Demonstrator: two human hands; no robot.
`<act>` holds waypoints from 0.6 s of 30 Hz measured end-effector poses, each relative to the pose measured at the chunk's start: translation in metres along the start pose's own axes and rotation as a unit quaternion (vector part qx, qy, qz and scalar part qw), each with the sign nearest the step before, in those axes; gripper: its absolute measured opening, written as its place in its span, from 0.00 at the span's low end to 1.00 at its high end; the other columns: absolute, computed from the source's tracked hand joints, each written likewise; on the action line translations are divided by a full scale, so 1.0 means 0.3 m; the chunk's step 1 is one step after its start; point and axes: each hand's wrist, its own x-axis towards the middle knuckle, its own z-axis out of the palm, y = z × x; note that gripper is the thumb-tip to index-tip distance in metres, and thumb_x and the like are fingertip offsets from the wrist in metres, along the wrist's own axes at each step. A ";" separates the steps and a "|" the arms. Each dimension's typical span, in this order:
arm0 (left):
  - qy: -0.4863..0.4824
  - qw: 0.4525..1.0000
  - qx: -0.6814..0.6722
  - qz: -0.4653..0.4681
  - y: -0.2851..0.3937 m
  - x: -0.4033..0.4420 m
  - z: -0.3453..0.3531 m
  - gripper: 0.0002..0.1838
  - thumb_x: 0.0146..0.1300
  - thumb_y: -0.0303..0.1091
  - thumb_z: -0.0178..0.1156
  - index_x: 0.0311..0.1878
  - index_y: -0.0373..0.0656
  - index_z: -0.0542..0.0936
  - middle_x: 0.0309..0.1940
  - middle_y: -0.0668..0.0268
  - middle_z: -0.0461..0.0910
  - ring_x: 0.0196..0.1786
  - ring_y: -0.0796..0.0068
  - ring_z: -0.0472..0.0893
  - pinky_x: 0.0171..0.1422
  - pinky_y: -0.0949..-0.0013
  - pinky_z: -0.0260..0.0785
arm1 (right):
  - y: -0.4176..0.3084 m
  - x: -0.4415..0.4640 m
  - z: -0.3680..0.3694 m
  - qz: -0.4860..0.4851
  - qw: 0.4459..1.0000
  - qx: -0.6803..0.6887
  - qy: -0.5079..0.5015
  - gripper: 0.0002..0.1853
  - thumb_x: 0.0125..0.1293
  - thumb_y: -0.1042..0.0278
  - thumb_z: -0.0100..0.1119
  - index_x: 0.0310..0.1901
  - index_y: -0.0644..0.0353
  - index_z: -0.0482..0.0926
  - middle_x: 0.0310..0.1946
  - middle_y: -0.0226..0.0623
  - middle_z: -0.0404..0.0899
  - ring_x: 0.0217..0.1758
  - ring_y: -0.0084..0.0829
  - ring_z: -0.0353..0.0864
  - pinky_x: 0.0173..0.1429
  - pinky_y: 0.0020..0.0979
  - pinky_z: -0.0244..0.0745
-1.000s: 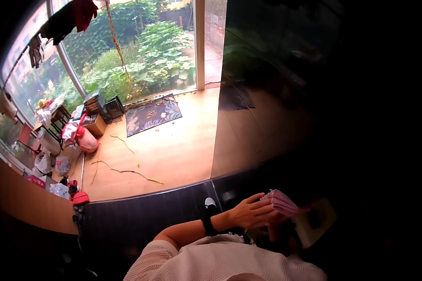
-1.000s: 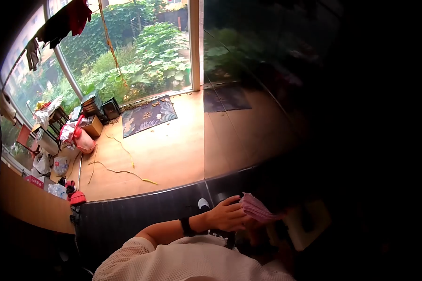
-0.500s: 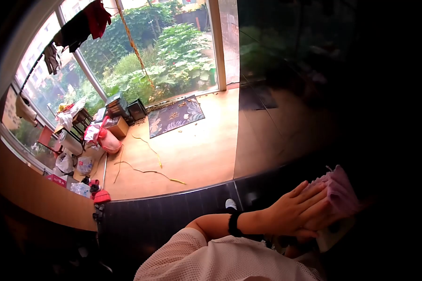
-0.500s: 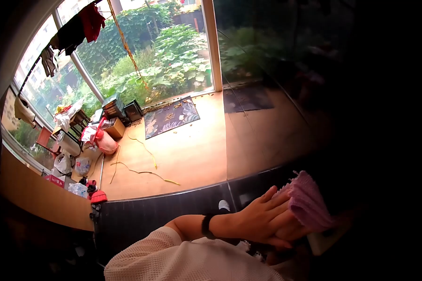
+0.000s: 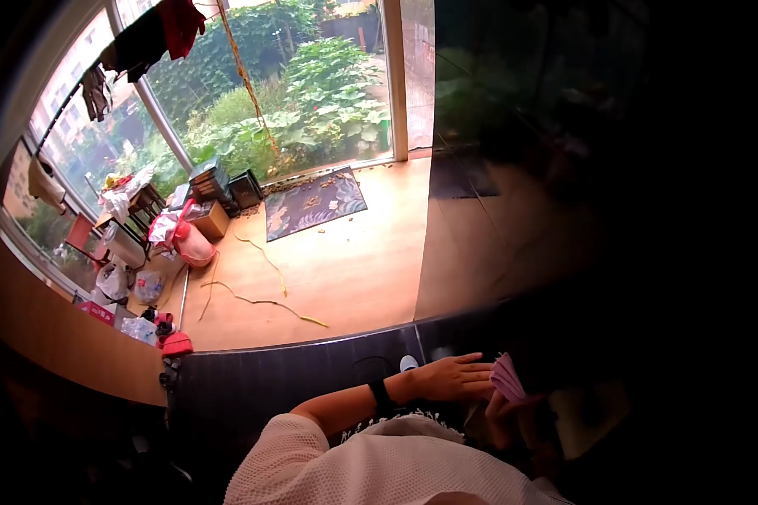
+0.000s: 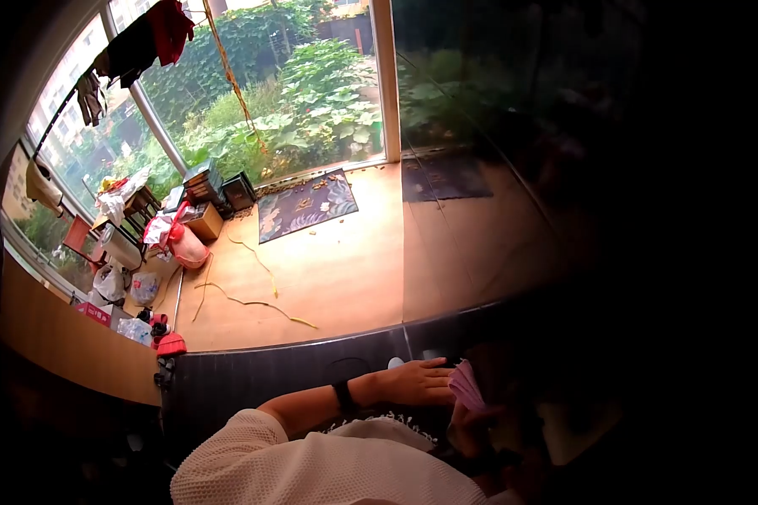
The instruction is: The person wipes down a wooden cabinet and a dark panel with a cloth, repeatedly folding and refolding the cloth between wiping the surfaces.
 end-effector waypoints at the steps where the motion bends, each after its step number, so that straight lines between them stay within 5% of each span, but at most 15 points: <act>1: 0.029 1.000 -0.005 -0.005 0.007 0.020 -0.013 0.22 0.67 0.39 0.51 0.63 0.46 0.67 0.65 0.57 0.65 0.69 0.63 0.62 0.75 0.55 0.43 | -0.001 0.013 0.004 -0.006 1.000 0.003 0.002 0.31 0.65 0.70 0.52 0.65 0.63 0.48 0.61 0.52 0.59 0.61 0.50 0.65 0.60 0.49 0.65; 3: 0.074 0.997 -0.009 -0.020 0.060 0.093 -0.129 0.24 0.66 0.42 0.53 0.63 0.46 0.67 0.66 0.55 0.64 0.70 0.63 0.61 0.75 0.56 0.42 | 0.000 0.076 -0.013 -0.021 1.000 0.006 0.014 0.31 0.65 0.70 0.52 0.65 0.63 0.49 0.60 0.51 0.60 0.61 0.50 0.65 0.60 0.49 0.66; 4: 0.104 0.992 0.072 0.021 0.064 0.130 -0.156 0.34 0.66 0.47 0.51 0.70 0.42 0.56 0.71 0.54 0.55 0.74 0.62 0.54 0.76 0.57 0.41 | 0.002 0.104 -0.034 -0.026 0.999 0.004 0.018 0.30 0.66 0.70 0.52 0.65 0.63 0.50 0.60 0.51 0.60 0.61 0.50 0.66 0.60 0.49 0.66; 9: 0.131 0.990 -0.043 -0.022 0.213 0.290 -0.401 0.38 0.65 0.56 0.49 0.69 0.37 0.58 0.69 0.51 0.56 0.72 0.52 0.54 0.75 0.53 0.39 | -0.020 0.256 -0.121 -0.054 0.997 0.011 0.046 0.29 0.66 0.70 0.52 0.65 0.63 0.52 0.59 0.50 0.62 0.59 0.50 0.67 0.59 0.49 0.68; 18: 0.050 0.990 -0.041 -0.123 0.166 0.042 -0.123 0.33 0.65 0.53 0.51 0.66 0.41 0.64 0.68 0.57 0.60 0.73 0.60 0.54 0.75 0.47 0.36 | -0.023 -0.073 0.039 -0.107 0.986 -0.084 -0.097 0.26 0.66 0.70 0.52 0.64 0.63 0.57 0.58 0.48 0.66 0.58 0.50 0.70 0.56 0.50 0.71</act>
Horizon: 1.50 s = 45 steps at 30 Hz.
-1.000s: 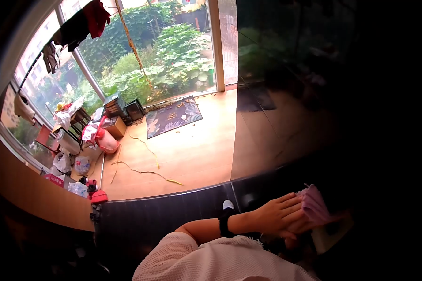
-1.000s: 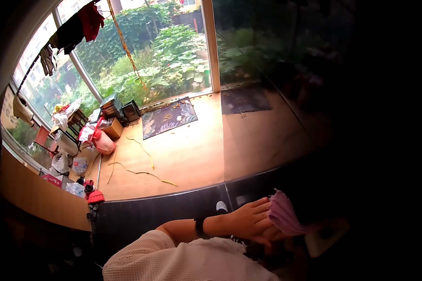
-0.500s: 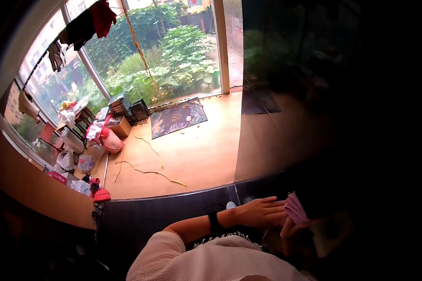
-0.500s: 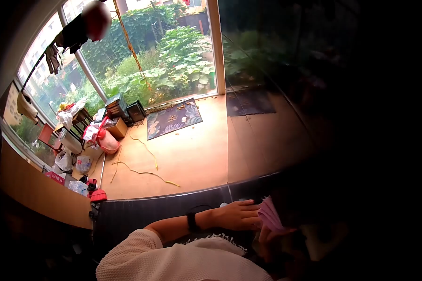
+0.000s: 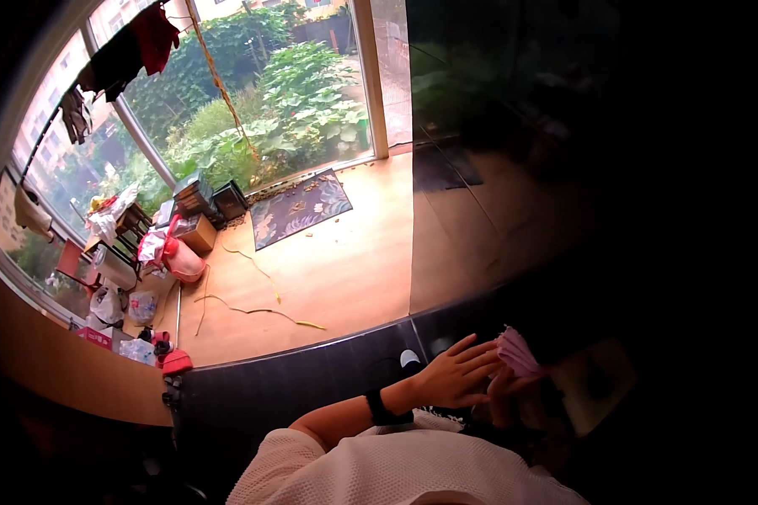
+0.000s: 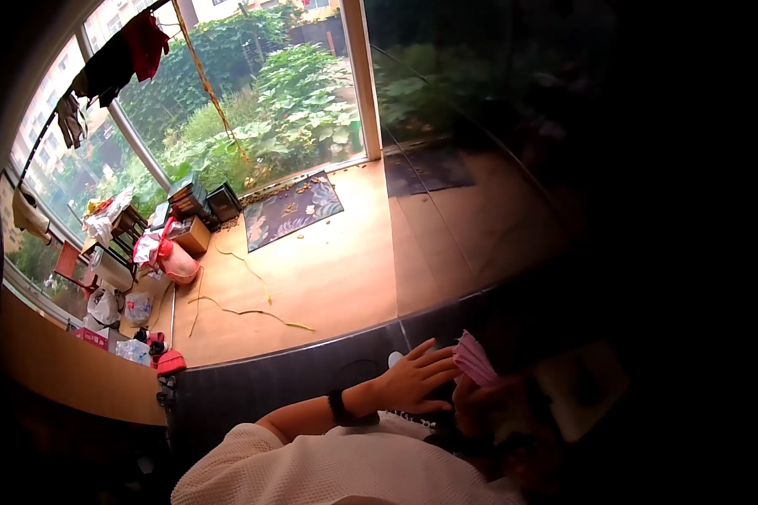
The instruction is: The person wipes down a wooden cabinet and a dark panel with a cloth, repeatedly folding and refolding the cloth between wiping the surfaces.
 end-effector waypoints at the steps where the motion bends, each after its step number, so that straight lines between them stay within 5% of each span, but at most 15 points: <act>1: -0.010 1.000 -0.007 -0.014 -0.018 -0.049 0.041 0.32 0.65 0.51 0.52 0.66 0.42 0.64 0.68 0.57 0.60 0.74 0.60 0.53 0.76 0.48 0.34 | -0.002 -0.043 0.020 -0.017 0.999 -0.029 -0.026 0.26 0.66 0.70 0.52 0.64 0.63 0.57 0.58 0.48 0.67 0.57 0.50 0.70 0.56 0.50 0.72; 4: -0.076 0.997 0.014 -0.028 -0.081 -0.121 0.116 0.32 0.65 0.50 0.53 0.66 0.42 0.63 0.69 0.57 0.59 0.74 0.60 0.51 0.76 0.50 0.33 | 0.018 -0.090 0.037 -0.175 0.941 -0.275 -0.089 0.25 0.66 0.70 0.52 0.63 0.63 0.59 0.57 0.47 0.68 0.57 0.50 0.71 0.56 0.50 0.73; 8: -0.105 0.994 -0.002 -0.026 -0.071 -0.096 0.051 0.32 0.65 0.49 0.52 0.67 0.42 0.62 0.70 0.57 0.56 0.75 0.62 0.47 0.77 0.53 0.31 | -0.001 -0.012 -0.054 -0.404 0.653 -0.634 -0.089 0.22 0.65 0.72 0.53 0.61 0.62 0.65 0.56 0.47 0.69 0.55 0.51 0.72 0.52 0.55 0.76; 10: -0.019 1.000 -0.006 -0.016 -0.049 -0.063 0.031 0.26 0.62 0.44 0.57 0.60 0.39 0.69 0.62 0.56 0.64 0.69 0.57 0.59 0.73 0.54 0.47 | 0.035 -0.029 -0.024 -0.149 0.938 -0.296 -0.104 0.29 0.66 0.66 0.54 0.64 0.66 0.56 0.54 0.49 0.70 0.53 0.48 0.73 0.53 0.47 0.73; 11: 0.013 1.000 -0.012 -0.020 -0.043 -0.046 0.037 0.25 0.61 0.42 0.58 0.58 0.38 0.71 0.60 0.55 0.67 0.66 0.56 0.62 0.70 0.55 0.51 | 0.057 -0.063 -0.011 -0.005 0.991 -0.087 -0.106 0.33 0.66 0.63 0.55 0.66 0.67 0.52 0.54 0.50 0.71 0.52 0.46 0.74 0.54 0.43 0.72; 13: 0.123 0.992 -0.021 -0.010 0.006 0.011 0.029 0.18 0.57 0.35 0.63 0.48 0.35 0.75 0.49 0.55 0.71 0.56 0.53 0.69 0.60 0.56 0.62 | 0.057 -0.042 -0.044 0.031 0.999 0.010 -0.012 0.33 0.66 0.63 0.54 0.66 0.67 0.51 0.55 0.50 0.69 0.53 0.46 0.72 0.55 0.43 0.71; 17: 0.260 0.965 -0.023 0.036 0.066 0.074 0.073 0.27 0.56 0.35 0.64 0.57 0.36 0.68 0.56 0.52 0.67 0.61 0.51 0.66 0.66 0.51 0.56 | 0.063 0.095 -0.147 0.030 0.993 0.065 0.098 0.33 0.66 0.62 0.53 0.66 0.67 0.50 0.56 0.50 0.66 0.55 0.46 0.69 0.57 0.43 0.67; 20: 0.277 0.952 0.035 0.126 0.128 0.162 0.001 0.31 0.59 0.46 0.59 0.61 0.36 0.66 0.62 0.51 0.65 0.67 0.51 0.61 0.71 0.50 0.49 | 0.061 0.215 -0.213 0.017 0.984 0.095 0.147 0.34 0.66 0.61 0.52 0.67 0.67 0.49 0.58 0.50 0.63 0.57 0.46 0.67 0.58 0.44 0.65; 23: 0.232 0.967 0.006 0.103 0.174 0.280 -0.113 0.38 0.62 0.57 0.51 0.67 0.37 0.62 0.67 0.50 0.59 0.72 0.51 0.55 0.73 0.50 0.43 | 0.052 0.296 -0.223 0.008 0.977 0.115 0.180 0.34 0.67 0.61 0.51 0.67 0.66 0.48 0.59 0.50 0.61 0.59 0.46 0.64 0.60 0.44 0.63; 27: 0.224 0.960 0.122 0.119 0.084 0.298 -0.014 0.45 0.61 0.69 0.42 0.62 0.31 0.66 0.64 0.44 0.62 0.69 0.45 0.58 0.73 0.48 0.40 | 0.051 0.263 -0.180 0.007 0.976 0.122 0.180 0.35 0.67 0.60 0.50 0.68 0.66 0.47 0.61 0.51 0.57 0.61 0.46 0.61 0.62 0.44 0.60; 34: 0.188 0.956 0.219 0.053 -0.039 0.123 0.212 0.46 0.61 0.71 0.32 0.61 0.35 0.68 0.62 0.47 0.65 0.69 0.50 0.59 0.73 0.50 0.36 | 0.038 0.189 -0.155 0.024 0.981 0.102 0.165 0.35 0.67 0.58 0.48 0.69 0.65 0.45 0.64 0.51 0.51 0.65 0.46 0.55 0.65 0.45 0.54; 39: 0.155 0.975 0.152 0.038 0.043 0.188 0.093 0.47 0.63 0.69 0.33 0.65 0.30 0.62 0.66 0.41 0.57 0.72 0.44 0.52 0.74 0.48 0.35 | 0.034 0.264 -0.228 -0.010 0.981 0.049 0.189 0.36 0.68 0.57 0.47 0.70 0.65 0.44 0.66 0.51 0.47 0.68 0.46 0.51 0.68 0.45 0.50; 45: 0.361 0.895 0.199 0.168 0.277 0.574 -0.359 0.48 0.63 0.70 0.26 0.62 0.29 0.65 0.66 0.43 0.59 0.70 0.45 0.56 0.73 0.48 0.41 | 0.021 0.754 -0.562 -0.100 0.951 -0.034 0.290 0.37 0.68 0.56 0.45 0.71 0.64 0.42 0.69 0.52 0.42 0.71 0.46 0.46 0.71 0.46 0.46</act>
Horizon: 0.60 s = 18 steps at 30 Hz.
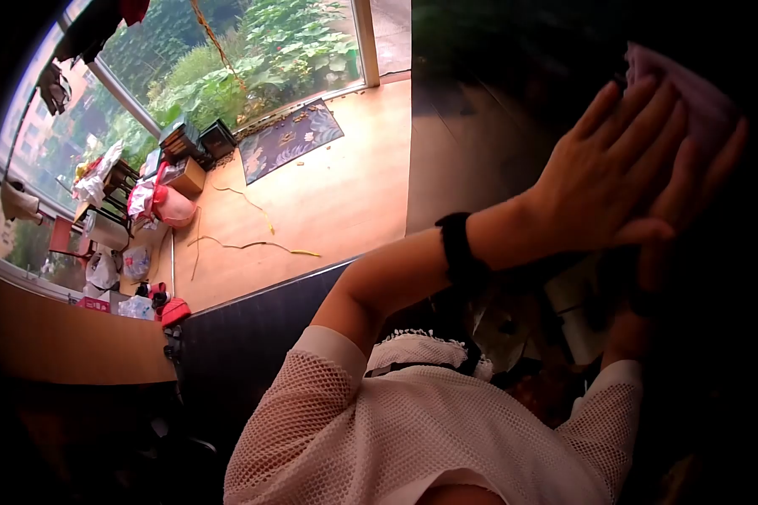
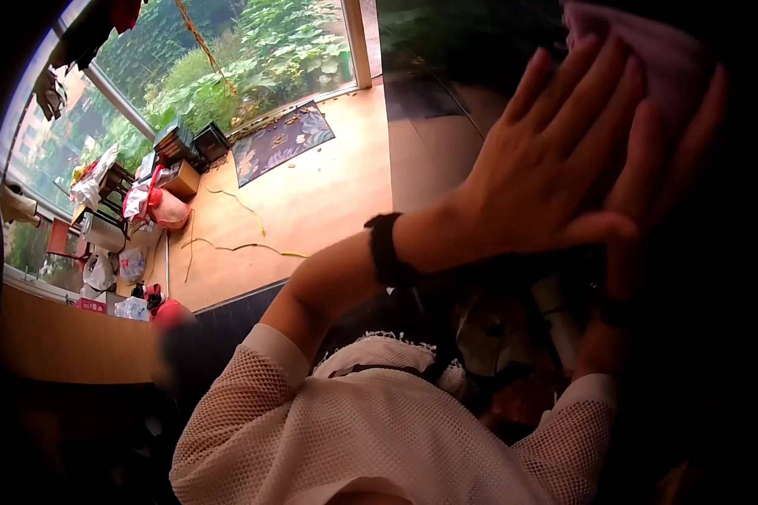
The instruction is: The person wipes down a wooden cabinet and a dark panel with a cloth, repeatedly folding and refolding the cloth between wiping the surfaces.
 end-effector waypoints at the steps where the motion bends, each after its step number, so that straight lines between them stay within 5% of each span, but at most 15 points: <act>1: 0.040 0.998 -0.044 0.013 -0.026 0.068 0.008 0.49 0.62 0.71 0.26 0.62 0.29 0.64 0.66 0.44 0.59 0.70 0.45 0.57 0.73 0.49 0.42 | 0.003 0.091 0.005 -0.009 1.000 0.010 0.018 0.37 0.68 0.56 0.45 0.71 0.64 0.42 0.69 0.52 0.41 0.71 0.46 0.45 0.71 0.46 0.45; 3: 0.121 0.984 -0.129 0.039 -0.051 0.152 0.029 0.51 0.60 0.73 0.25 0.62 0.29 0.64 0.65 0.44 0.61 0.69 0.46 0.58 0.73 0.50 0.42 | -0.013 0.227 0.006 -0.019 0.998 0.048 0.047 0.37 0.68 0.55 0.44 0.71 0.64 0.41 0.70 0.52 0.40 0.73 0.46 0.43 0.72 0.46 0.43; 9: -0.036 0.999 0.023 -0.004 -0.032 -0.043 -0.009 0.54 0.57 0.76 0.24 0.64 0.30 0.63 0.67 0.46 0.58 0.71 0.51 0.56 0.74 0.53 0.40 | -0.146 0.141 -0.001 0.008 0.989 0.148 0.031 0.38 0.69 0.54 0.42 0.72 0.63 0.40 0.73 0.52 0.35 0.76 0.46 0.38 0.75 0.46 0.39; 14: -0.155 0.986 -0.038 -0.049 -0.018 -0.235 -0.024 0.54 0.58 0.75 0.26 0.67 0.30 0.58 0.70 0.44 0.52 0.73 0.50 0.51 0.75 0.51 0.33 | -0.168 -0.053 -0.007 -0.069 0.995 0.047 -0.046 0.41 0.69 0.56 0.46 0.71 0.65 0.33 0.73 0.52 0.27 0.77 0.47 0.28 0.75 0.49 0.31; 18: -0.184 0.979 -0.064 -0.052 -0.028 -0.241 -0.057 0.52 0.60 0.73 0.25 0.68 0.31 0.58 0.70 0.46 0.52 0.74 0.50 0.50 0.75 0.51 0.32 | -0.216 -0.069 -0.012 -0.008 0.998 0.011 -0.059 0.40 0.70 0.58 0.44 0.72 0.62 0.31 0.73 0.51 0.26 0.77 0.48 0.31 0.75 0.49 0.34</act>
